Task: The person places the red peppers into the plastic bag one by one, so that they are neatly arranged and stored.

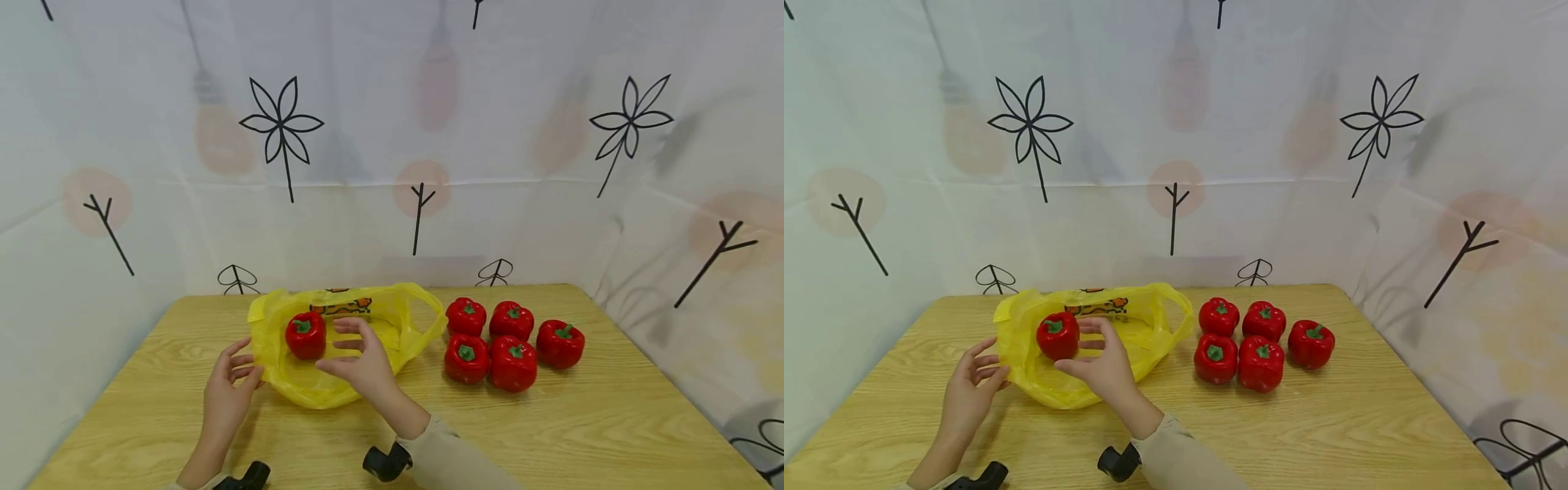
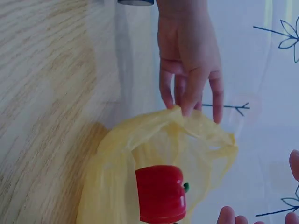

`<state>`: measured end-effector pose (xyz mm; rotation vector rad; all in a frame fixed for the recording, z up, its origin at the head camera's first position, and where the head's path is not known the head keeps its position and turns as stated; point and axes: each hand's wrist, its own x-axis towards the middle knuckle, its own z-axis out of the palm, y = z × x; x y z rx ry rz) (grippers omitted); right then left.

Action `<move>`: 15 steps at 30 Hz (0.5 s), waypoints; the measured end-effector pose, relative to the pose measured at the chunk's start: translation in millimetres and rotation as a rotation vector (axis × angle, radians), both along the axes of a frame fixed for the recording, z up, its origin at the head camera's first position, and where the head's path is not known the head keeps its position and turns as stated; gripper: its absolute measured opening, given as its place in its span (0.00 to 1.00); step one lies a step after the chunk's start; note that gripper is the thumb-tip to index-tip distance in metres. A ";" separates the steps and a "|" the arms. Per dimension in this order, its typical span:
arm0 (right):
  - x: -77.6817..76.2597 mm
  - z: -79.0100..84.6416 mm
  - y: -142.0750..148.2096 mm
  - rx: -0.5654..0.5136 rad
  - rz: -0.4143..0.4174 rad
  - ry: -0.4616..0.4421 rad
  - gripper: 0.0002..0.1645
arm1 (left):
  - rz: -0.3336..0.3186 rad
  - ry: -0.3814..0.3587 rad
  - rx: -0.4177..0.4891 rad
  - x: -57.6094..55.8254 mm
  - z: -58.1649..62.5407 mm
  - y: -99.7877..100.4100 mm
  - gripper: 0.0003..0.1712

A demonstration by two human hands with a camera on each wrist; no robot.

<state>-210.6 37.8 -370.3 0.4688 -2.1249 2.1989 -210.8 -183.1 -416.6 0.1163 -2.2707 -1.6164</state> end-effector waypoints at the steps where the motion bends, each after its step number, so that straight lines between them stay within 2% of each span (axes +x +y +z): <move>1: 1.9 0.7 1.6 -0.008 0.004 0.006 0.33 | 0.000 0.001 -0.002 0.1 0.0 0.0 0.30; 15: 17.2 10.4 22.5 -0.068 0.028 0.030 0.32 | -0.001 -0.019 -0.005 0.7 2.1 0.1 0.30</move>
